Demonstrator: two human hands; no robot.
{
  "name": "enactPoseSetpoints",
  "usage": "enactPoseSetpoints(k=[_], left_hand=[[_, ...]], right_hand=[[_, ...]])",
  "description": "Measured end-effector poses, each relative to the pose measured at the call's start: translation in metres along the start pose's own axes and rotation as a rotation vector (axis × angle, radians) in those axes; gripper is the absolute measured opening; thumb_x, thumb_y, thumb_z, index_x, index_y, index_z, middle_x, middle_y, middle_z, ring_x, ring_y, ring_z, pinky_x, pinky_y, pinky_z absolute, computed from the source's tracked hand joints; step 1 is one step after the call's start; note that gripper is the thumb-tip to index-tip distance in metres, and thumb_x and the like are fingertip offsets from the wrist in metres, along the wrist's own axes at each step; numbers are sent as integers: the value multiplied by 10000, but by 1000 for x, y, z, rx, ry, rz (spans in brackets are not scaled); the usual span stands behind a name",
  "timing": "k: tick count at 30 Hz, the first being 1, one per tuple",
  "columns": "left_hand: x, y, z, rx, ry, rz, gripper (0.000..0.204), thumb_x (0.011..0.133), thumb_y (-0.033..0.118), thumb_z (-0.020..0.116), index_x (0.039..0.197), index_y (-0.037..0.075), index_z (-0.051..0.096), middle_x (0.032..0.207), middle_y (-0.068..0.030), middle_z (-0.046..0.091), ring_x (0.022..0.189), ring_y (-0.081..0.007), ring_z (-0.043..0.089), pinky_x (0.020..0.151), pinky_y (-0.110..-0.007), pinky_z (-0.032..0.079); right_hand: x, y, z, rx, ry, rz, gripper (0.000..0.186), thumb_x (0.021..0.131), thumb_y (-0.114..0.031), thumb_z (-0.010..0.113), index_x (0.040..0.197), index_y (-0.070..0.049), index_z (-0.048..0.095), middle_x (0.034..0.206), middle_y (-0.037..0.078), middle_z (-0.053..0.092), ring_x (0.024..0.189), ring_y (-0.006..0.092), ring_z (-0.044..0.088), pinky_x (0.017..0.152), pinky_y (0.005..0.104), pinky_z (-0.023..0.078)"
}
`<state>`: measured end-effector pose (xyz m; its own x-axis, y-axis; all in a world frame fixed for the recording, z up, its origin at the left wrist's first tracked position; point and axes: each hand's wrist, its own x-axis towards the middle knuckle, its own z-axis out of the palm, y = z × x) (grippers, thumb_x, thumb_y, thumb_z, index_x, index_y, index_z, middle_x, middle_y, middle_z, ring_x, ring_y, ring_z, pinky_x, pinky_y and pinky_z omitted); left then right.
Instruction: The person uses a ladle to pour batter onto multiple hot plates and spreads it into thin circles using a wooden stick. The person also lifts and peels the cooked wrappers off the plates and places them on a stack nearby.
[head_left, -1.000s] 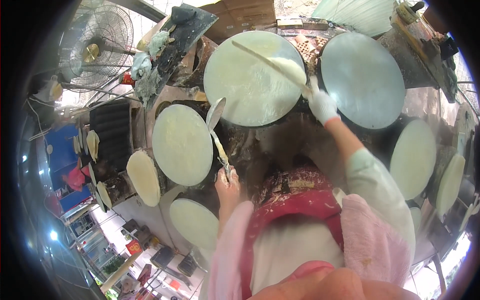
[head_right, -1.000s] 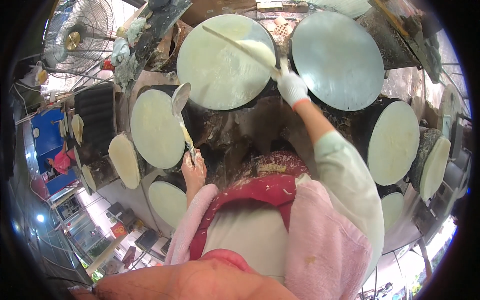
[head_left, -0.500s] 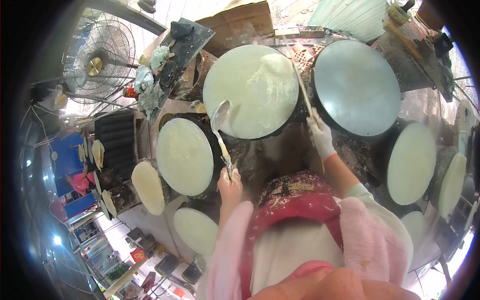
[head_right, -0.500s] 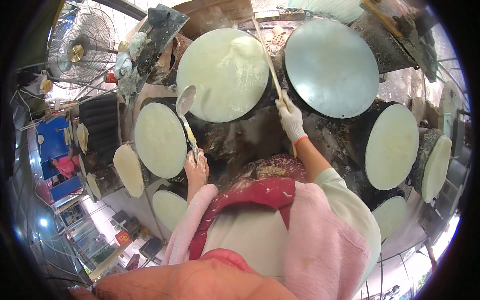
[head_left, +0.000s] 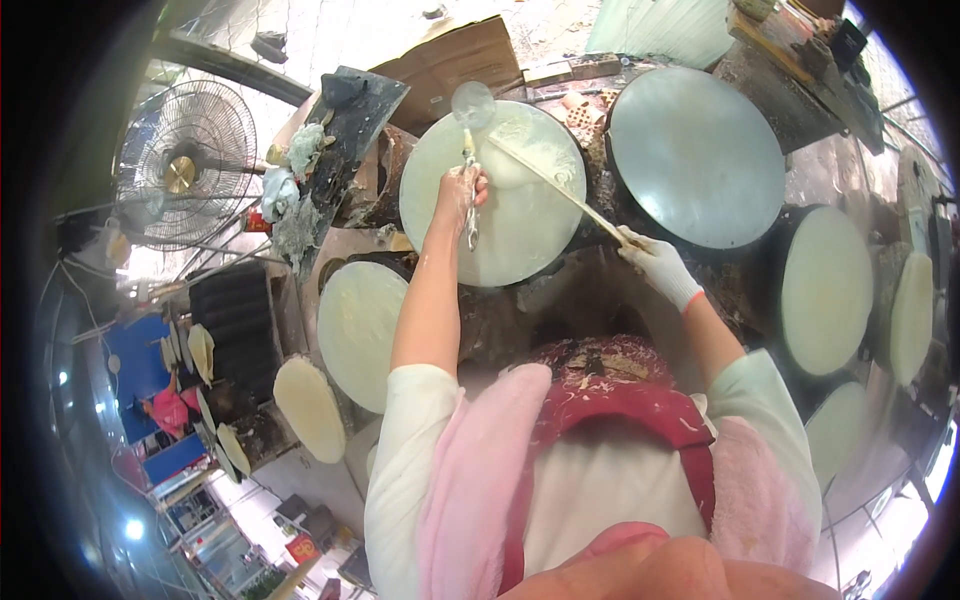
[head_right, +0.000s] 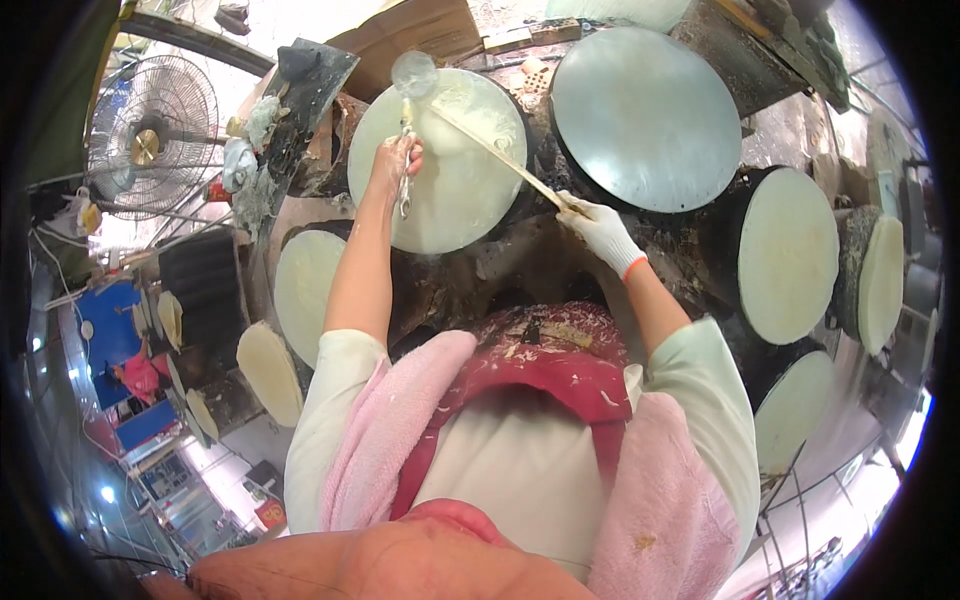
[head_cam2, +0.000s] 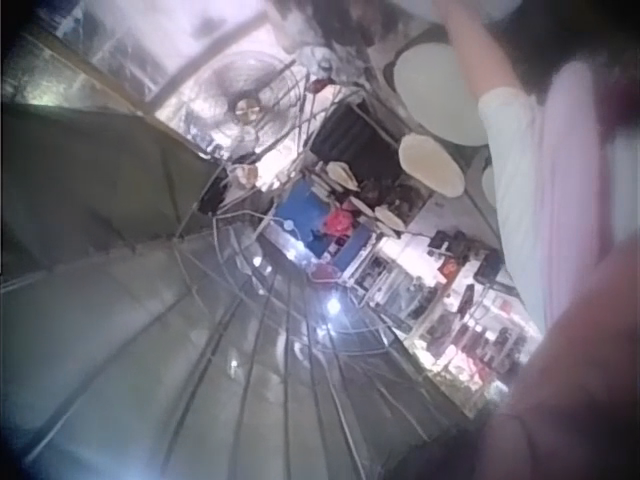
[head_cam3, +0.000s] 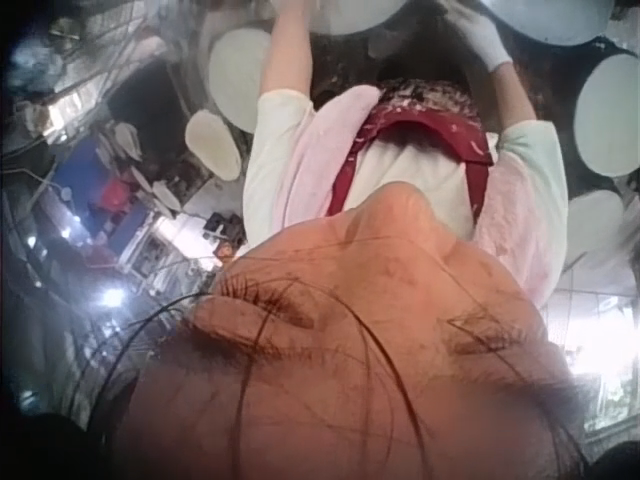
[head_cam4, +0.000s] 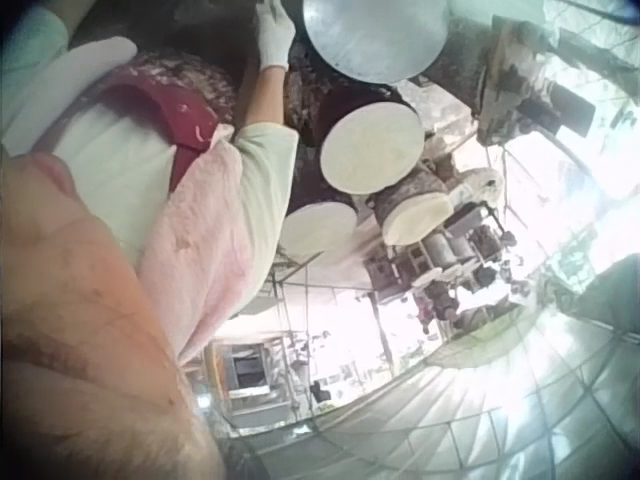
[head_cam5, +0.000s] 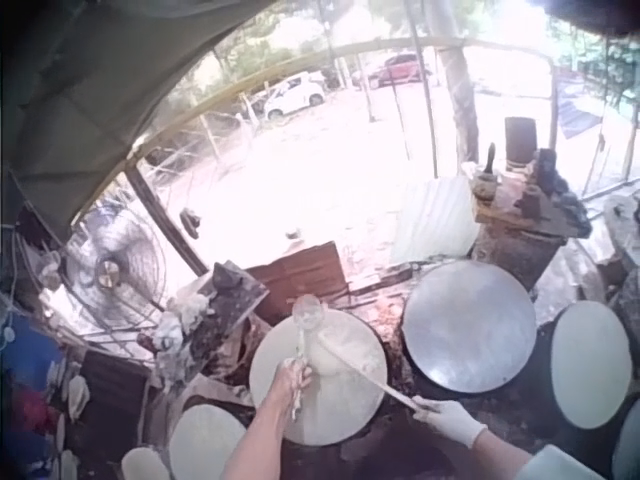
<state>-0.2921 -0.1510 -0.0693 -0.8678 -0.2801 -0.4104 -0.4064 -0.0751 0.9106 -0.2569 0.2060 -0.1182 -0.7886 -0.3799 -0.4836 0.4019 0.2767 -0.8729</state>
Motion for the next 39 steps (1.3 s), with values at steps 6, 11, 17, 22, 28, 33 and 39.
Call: enactPoseSetpoints(k=[6, 11, 17, 22, 28, 33, 39], left_hand=[[-37, -34, 12, -33, -141, -144, 195, 937, 148, 482, 814, 0, 515, 596, -12, 459, 412, -94, 386, 380, -241, 295], [-87, -48, -4, -408, 4, -289, 148, 931, 80, 434, 794, 30, 454, 622, -38, 454, 442, -117, 389, 369, -248, 318], [-101, -72, 3, -815, -103, -331, 187, 962, 223, 439, 914, 42, 433, 676, 0, 451, 499, -119, 409, 493, -289, 368], [-103, -36, -50, -1495, -889, -227, 197, 977, 139, 407, 1043, -45, 429, 706, 42, 406, 472, -23, 411, 472, -238, 359], [-118, 46, -18, -432, -448, -49, 323, 965, 271, 479, 979, -49, 518, 619, 12, 394, 397, -68, 323, 399, -216, 243], [-91, 90, 89, -316, -575, 6, 323, 964, 263, 481, 983, -58, 512, 630, 2, 408, 375, -71, 312, 391, -224, 239], [-28, 71, 266, -210, -675, 6, 375, 942, 322, 539, 942, -53, 535, 603, -4, 431, 391, -77, 354, 394, -232, 259]], right_hand=[[-30, 34, 82, 379, 24, 278, 411, 885, -263, 625, 1280, -170, 563, 630, -62, 474, 417, 35, 368, 364, 205, 286], [-39, -3, 103, 361, 88, 149, 398, 903, -280, 603, 1292, -207, 554, 609, -49, 459, 361, 43, 319, 330, 206, 249], [-51, -9, 175, 364, -26, 299, 389, 905, -285, 598, 1286, -215, 562, 604, -46, 450, 415, 42, 340, 372, 216, 271], [-36, -8, 115, 426, 112, 144, 362, 875, -276, 633, 1207, -137, 593, 582, -51, 443, 362, 32, 316, 338, 180, 237], [-40, -1, 89, -206, -118, -120, 428, 841, -254, 667, 1223, -74, 596, 1228, 116, 603, 1075, 173, 583, 964, 265, 402], [-90, 16, -17, 336, 444, 29, 417, 881, -250, 640, 1286, -181, 565, 647, -79, 468, 439, -4, 362, 378, 163, 292], [-99, 36, -156, 369, 814, -260, 466, 917, -116, 572, 1359, -41, 444, 977, -3, 588, 716, 32, 498, 610, 183, 413]])
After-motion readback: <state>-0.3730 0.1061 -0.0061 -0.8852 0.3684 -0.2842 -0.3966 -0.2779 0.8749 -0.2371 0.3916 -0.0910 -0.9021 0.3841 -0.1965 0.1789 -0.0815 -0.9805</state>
